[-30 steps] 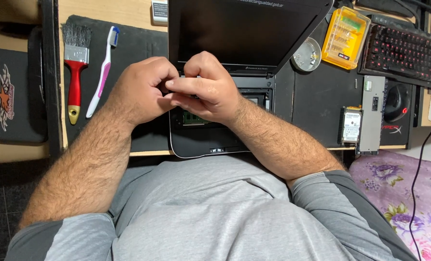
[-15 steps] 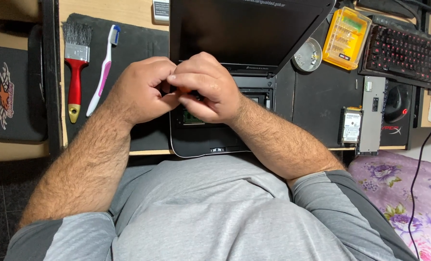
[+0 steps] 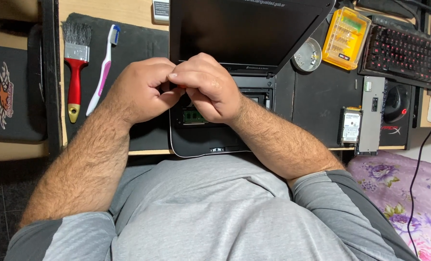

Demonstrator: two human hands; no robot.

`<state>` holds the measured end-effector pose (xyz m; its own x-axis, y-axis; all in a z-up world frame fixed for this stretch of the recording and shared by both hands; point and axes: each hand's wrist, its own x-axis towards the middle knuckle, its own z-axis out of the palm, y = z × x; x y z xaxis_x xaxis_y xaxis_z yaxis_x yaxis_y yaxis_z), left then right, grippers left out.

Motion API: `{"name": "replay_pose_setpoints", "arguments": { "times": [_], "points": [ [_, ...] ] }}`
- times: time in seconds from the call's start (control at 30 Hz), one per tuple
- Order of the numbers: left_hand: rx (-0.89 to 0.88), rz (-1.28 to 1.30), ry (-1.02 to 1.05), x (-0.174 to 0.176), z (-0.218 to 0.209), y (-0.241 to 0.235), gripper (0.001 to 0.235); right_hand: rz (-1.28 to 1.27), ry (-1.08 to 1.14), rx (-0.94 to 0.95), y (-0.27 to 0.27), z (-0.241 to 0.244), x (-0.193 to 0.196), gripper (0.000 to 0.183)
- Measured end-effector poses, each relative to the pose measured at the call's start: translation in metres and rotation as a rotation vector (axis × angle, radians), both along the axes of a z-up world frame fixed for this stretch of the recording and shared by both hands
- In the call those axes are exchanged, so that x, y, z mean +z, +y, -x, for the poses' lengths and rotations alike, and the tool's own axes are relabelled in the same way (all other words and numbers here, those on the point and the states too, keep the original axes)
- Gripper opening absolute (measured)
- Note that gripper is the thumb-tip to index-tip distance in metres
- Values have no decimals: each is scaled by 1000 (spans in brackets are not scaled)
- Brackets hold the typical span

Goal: The person removes a hard drive from a laptop and then uses a screwdriver to unscrew multiple screws from the laptop's internal components. The person continues to remove screws from different areas of the laptop's interior.

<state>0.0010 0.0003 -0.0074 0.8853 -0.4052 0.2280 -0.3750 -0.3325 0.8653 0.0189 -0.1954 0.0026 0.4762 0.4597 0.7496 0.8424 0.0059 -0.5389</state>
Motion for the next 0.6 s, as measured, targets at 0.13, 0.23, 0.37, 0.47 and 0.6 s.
{"name": "replay_pose_setpoints", "arguments": {
  "times": [0.13, 0.23, 0.37, 0.47, 0.6],
  "points": [
    [82, -67, -11, -2, -1, 2, 11, 32, -15, -7, -2, -3, -7, 29],
    [93, -104, -22, 7, -2, 5, 12, 45, -17, -21, -2, -4, -9, 31],
    [84, -163, 5, 6, -3, 10, 11, 51, 53, -28, -8, -4, -12, 38],
    [121, -266, 116, 16, -1, 12, 10, 21, 97, -38, -15, -7, -11, 43],
    [44, -391, -10, 10, -3, 11, 20, 117, 160, -73, -24, 2, 1, 47]
  ]
}}
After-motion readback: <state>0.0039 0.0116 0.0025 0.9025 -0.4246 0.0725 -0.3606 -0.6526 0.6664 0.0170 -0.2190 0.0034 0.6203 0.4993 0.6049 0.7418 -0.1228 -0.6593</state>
